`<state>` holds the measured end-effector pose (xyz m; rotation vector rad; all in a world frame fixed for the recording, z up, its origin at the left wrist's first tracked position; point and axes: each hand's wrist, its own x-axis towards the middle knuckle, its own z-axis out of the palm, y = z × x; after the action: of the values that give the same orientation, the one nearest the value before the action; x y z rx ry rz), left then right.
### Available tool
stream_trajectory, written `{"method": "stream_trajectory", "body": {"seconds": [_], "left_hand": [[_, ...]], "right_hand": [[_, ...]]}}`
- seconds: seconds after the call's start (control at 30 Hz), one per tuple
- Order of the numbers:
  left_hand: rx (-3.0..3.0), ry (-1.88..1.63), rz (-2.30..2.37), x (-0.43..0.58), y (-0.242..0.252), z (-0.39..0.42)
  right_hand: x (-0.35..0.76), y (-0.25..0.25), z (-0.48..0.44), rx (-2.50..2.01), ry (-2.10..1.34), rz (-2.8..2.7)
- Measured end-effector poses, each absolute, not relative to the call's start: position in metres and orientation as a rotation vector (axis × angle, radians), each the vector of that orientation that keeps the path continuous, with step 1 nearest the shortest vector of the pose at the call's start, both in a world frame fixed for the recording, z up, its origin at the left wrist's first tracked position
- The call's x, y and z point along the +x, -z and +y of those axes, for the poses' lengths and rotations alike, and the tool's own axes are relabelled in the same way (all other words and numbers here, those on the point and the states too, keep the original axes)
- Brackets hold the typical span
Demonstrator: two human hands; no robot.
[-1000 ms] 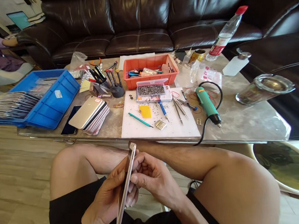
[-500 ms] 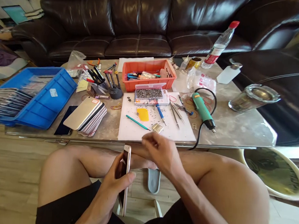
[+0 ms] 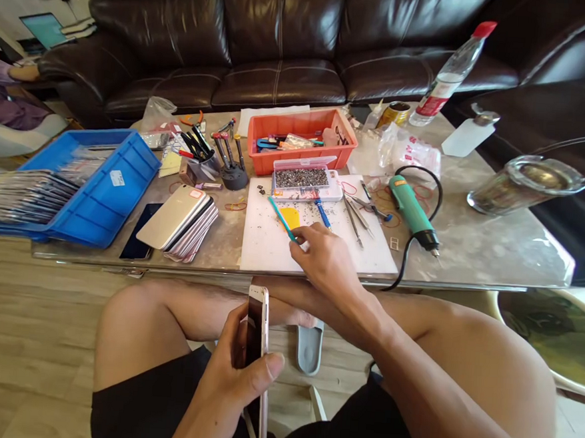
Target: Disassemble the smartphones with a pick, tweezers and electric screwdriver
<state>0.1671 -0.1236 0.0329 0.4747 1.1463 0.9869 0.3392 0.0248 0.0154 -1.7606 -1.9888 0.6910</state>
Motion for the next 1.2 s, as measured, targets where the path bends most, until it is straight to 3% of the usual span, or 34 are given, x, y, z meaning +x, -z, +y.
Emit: {"method": "stream_trajectory", "body": {"seconds": [0.13,0.33,0.5,0.73,1.2], "left_hand": [[0.547,-0.877,1.231,0.173,-0.035,-0.137],[0.432,-0.814,1.223,0.187,-0.034,-0.159],[0.356,-0.788,1.197,0.204,-0.043,-0.167],[0.356,-0.781,1.256,0.214,-0.050,-0.169],[0.329,-0.834,1.274,0.225,-0.053,-0.168]], "right_hand": [[0.353,-0.021,-0.037,-1.359,-1.365,-1.086],[0.338,-0.018,-0.141,-1.190,-1.423,-0.508],[0.322,-0.029,-0.171,-1.189,-1.407,-0.256],[0.325,-0.029,-0.175,-1.074,-1.398,-0.251],[0.341,-0.020,-0.177,-1.133,-1.124,-0.897]]}}
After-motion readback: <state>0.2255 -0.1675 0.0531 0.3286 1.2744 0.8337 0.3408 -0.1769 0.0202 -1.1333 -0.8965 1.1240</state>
